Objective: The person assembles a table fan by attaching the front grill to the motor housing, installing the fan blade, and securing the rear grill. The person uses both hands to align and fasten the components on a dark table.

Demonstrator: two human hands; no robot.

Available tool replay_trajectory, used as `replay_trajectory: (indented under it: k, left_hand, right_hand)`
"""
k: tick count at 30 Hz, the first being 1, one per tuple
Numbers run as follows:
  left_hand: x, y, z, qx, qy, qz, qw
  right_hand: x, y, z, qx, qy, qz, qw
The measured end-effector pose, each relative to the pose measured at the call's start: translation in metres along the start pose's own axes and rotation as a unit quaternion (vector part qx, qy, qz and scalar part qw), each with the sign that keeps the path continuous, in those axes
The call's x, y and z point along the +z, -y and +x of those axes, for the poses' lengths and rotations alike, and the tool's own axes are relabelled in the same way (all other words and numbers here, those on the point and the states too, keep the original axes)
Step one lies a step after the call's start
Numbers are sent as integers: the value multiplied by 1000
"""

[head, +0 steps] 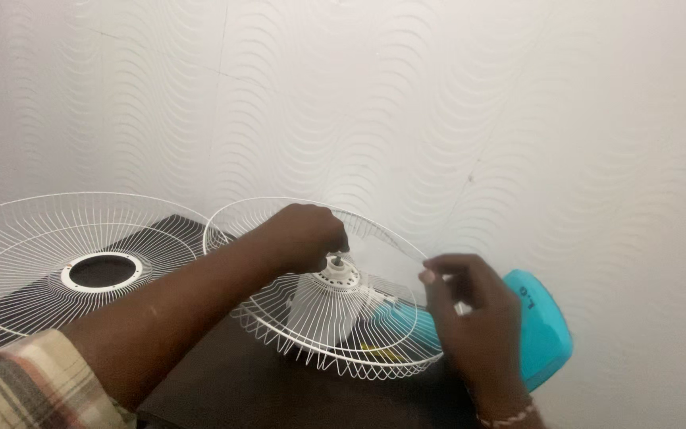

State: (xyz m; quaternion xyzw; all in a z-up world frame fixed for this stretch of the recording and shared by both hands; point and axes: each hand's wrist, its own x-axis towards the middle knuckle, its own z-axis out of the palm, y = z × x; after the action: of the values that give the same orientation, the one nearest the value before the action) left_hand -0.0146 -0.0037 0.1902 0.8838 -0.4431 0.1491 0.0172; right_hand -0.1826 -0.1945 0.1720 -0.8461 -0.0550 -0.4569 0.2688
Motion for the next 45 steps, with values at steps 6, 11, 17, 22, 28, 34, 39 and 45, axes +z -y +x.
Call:
replay_trajectory:
  k: [6, 11, 17, 22, 28, 34, 39, 45]
  left_hand:
    - [0, 18, 1, 1, 66, -23, 998]
    - [5, 36, 0, -24, 52, -54, 997]
    - [13, 60, 5, -47, 27, -109, 993]
    - [30, 71, 23, -65, 10, -47, 997]
    - [39, 73, 48, -90, 50, -35, 994]
    - [40, 59, 55, -107, 187, -184, 959]
    - [35, 56, 57, -133, 198, -179, 954]
    - [28, 59, 56, -163, 217, -190, 944]
  right_hand:
    - [41, -5, 48, -11, 133, -23, 991]
    - [92, -22, 85, -47, 281, -107, 952]
    - [103, -37, 107, 44, 411, -123, 902]
    - [95, -33, 125, 56, 448, -187, 872]
    - [103, -45, 133, 40, 409, -148, 900]
    - [115, -72, 106, -28, 333, -94, 938]
    - [118, -75, 103, -28, 317, -90, 944]
    - [116, -74, 94, -27, 283, -75, 956]
